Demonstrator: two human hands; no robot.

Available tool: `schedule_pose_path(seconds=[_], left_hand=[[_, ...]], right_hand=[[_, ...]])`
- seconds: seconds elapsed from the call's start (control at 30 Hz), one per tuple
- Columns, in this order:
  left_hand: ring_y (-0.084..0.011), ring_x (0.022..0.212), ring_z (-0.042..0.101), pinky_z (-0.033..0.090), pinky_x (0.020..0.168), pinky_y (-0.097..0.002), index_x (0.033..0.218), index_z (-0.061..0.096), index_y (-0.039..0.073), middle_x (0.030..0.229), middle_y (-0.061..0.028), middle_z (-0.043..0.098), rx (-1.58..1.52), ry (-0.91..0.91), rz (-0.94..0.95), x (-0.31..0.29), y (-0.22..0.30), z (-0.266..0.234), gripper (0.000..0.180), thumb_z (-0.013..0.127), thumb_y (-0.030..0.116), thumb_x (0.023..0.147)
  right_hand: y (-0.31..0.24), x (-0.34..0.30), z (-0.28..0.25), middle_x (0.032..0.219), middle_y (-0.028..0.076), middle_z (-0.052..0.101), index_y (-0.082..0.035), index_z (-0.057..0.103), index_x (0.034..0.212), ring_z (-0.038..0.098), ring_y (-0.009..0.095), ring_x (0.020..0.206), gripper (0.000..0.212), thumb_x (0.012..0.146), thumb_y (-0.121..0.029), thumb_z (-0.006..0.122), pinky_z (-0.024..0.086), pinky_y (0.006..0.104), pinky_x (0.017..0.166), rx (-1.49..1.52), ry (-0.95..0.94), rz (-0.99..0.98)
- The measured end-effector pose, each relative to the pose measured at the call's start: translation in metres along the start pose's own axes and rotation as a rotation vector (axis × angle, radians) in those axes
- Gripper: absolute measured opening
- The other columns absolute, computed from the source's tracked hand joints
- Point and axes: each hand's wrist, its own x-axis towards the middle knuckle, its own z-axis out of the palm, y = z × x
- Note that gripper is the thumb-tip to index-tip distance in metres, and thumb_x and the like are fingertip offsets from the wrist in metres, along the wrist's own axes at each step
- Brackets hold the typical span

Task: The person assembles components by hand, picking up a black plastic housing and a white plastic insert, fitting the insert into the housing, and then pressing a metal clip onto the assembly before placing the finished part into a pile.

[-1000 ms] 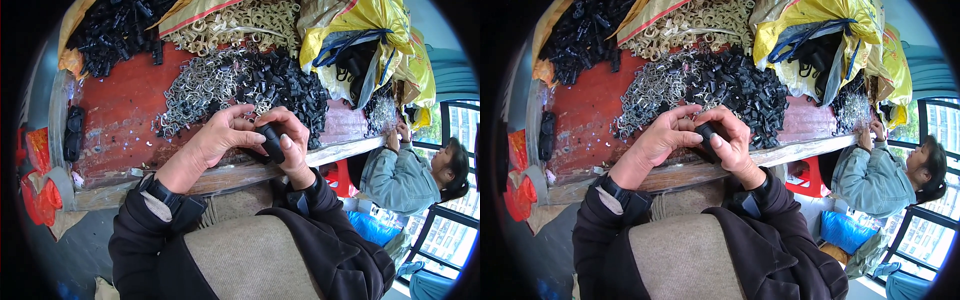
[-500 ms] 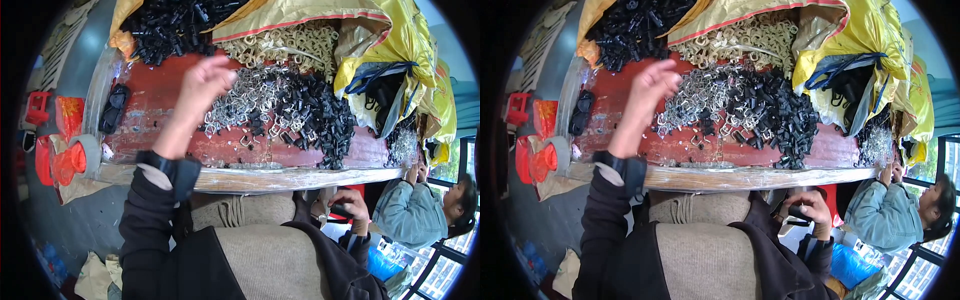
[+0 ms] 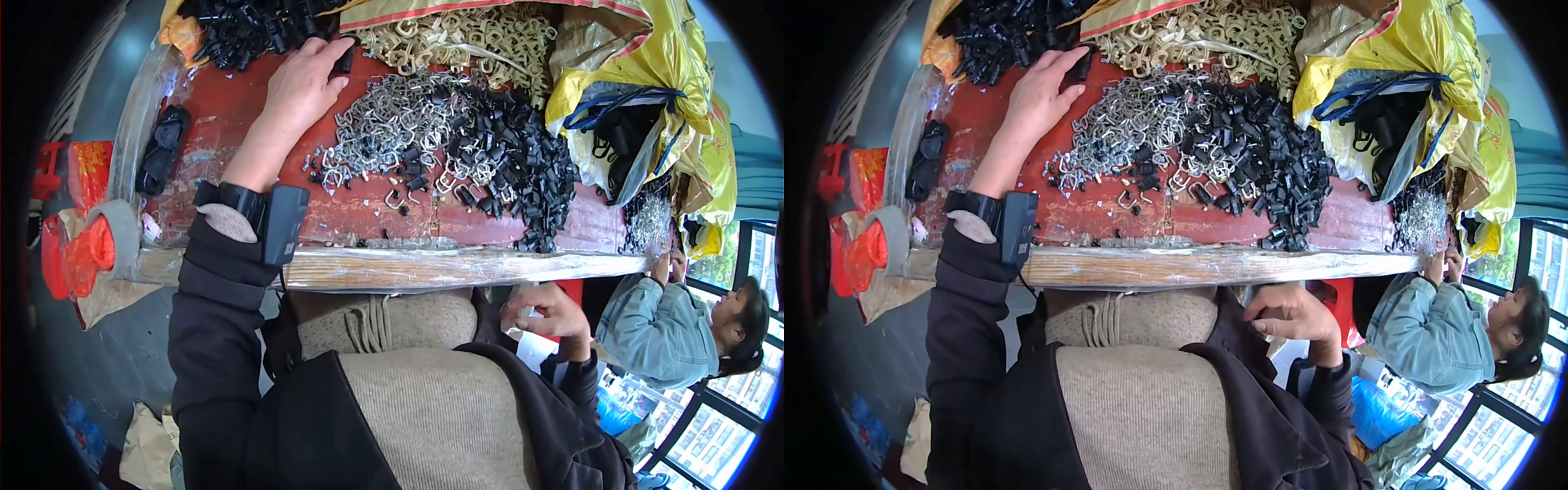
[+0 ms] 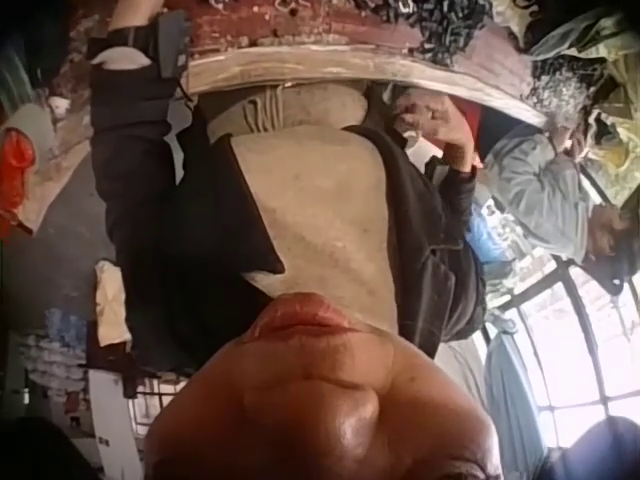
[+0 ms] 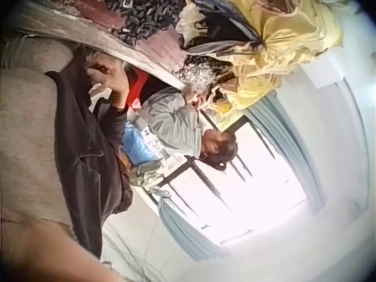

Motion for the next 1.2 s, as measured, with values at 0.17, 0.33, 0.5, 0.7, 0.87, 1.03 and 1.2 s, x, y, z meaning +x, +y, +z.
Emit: schedule_pose_path(seconds=[0.17, 0.33, 0.5, 0.7, 0.87, 1.03, 1.2], left_hand=[[-0.0276, 0.089, 0.049, 0.044, 0.073, -0.0357, 0.110, 0.045, 0.016, 0.108, -0.0051, 0.045, 0.077, 0.073, 0.058, 0.002, 0.002, 0.001, 0.043, 0.059, 0.013, 0.069], [-0.0275, 0.091, 0.048, 0.043, 0.074, -0.0357, 0.107, 0.048, 0.014, 0.106, -0.0056, 0.044, 0.125, 0.100, 0.216, 0.000, -0.008, 0.010, 0.040, 0.060, 0.014, 0.068], [-0.0285, 0.091, 0.049, 0.043, 0.076, -0.0364, 0.100, 0.051, 0.009, 0.104, -0.0097, 0.044, 0.006, 0.114, 0.179, 0.001, -0.007, 0.008, 0.037, 0.063, 0.016, 0.066], [-0.0298, 0.093, 0.048, 0.041, 0.076, -0.0355, 0.099, 0.050, 0.005, 0.105, -0.0121, 0.042, -0.001, -0.103, -0.035, 0.000, 0.003, -0.010, 0.039, 0.064, 0.017, 0.065], [-0.0288, 0.090, 0.050, 0.042, 0.074, -0.0350, 0.098, 0.050, 0.005, 0.102, -0.0126, 0.044, -0.011, -0.081, -0.015, -0.003, 0.001, -0.009, 0.041, 0.066, 0.016, 0.062], [-0.0292, 0.085, 0.051, 0.043, 0.072, -0.0345, 0.097, 0.050, 0.004, 0.092, -0.0118, 0.048, -0.018, -0.007, 0.034, -0.001, -0.005, -0.006, 0.040, 0.066, 0.014, 0.061], [-0.0250, 0.074, 0.055, 0.044, 0.065, -0.0341, 0.095, 0.051, 0.004, 0.079, -0.0090, 0.052, -0.044, 0.131, 0.104, -0.001, 0.001, -0.014, 0.034, 0.063, 0.020, 0.068]], right_hand=[[-0.076, 0.069, 0.003, 0.077, 0.011, 0.058, 0.001, 0.058, 0.081, 0.056, 0.020, 0.070, 0.013, 0.068, -0.003, 0.059, 0.044, 0.0276, 0.060, -0.481, 0.173, -0.570], [-0.106, 0.136, 0.015, 0.080, 0.010, 0.055, -0.002, 0.058, 0.083, 0.056, 0.023, 0.070, 0.015, 0.068, -0.002, 0.057, 0.044, 0.0297, 0.059, -0.719, 0.346, -0.677], [-0.099, 0.171, 0.018, 0.074, 0.009, 0.053, -0.003, 0.057, 0.082, 0.054, 0.024, 0.066, 0.014, 0.068, -0.004, 0.057, 0.044, 0.0301, 0.056, -0.826, 0.491, -0.698], [-0.107, 0.179, 0.019, 0.070, 0.009, 0.050, -0.003, 0.054, 0.079, 0.053, 0.025, 0.063, 0.012, 0.068, -0.006, 0.057, 0.043, 0.0312, 0.054, -0.830, 0.446, -0.613], [-0.108, 0.182, 0.023, 0.068, 0.010, 0.048, -0.004, 0.050, 0.075, 0.052, 0.027, 0.062, 0.011, 0.067, -0.009, 0.056, 0.042, 0.0325, 0.054, -0.869, 0.466, -0.466], [-0.105, 0.179, 0.028, 0.071, 0.010, 0.048, -0.004, 0.047, 0.076, 0.051, 0.028, 0.064, 0.012, 0.069, -0.010, 0.054, 0.042, 0.0343, 0.055, -0.969, 0.520, -0.436], [-0.100, 0.173, 0.032, 0.074, 0.011, 0.046, -0.005, 0.046, 0.081, 0.051, 0.030, 0.065, 0.012, 0.071, -0.009, 0.051, 0.042, 0.0363, 0.055, -1.029, 0.551, -0.435]])
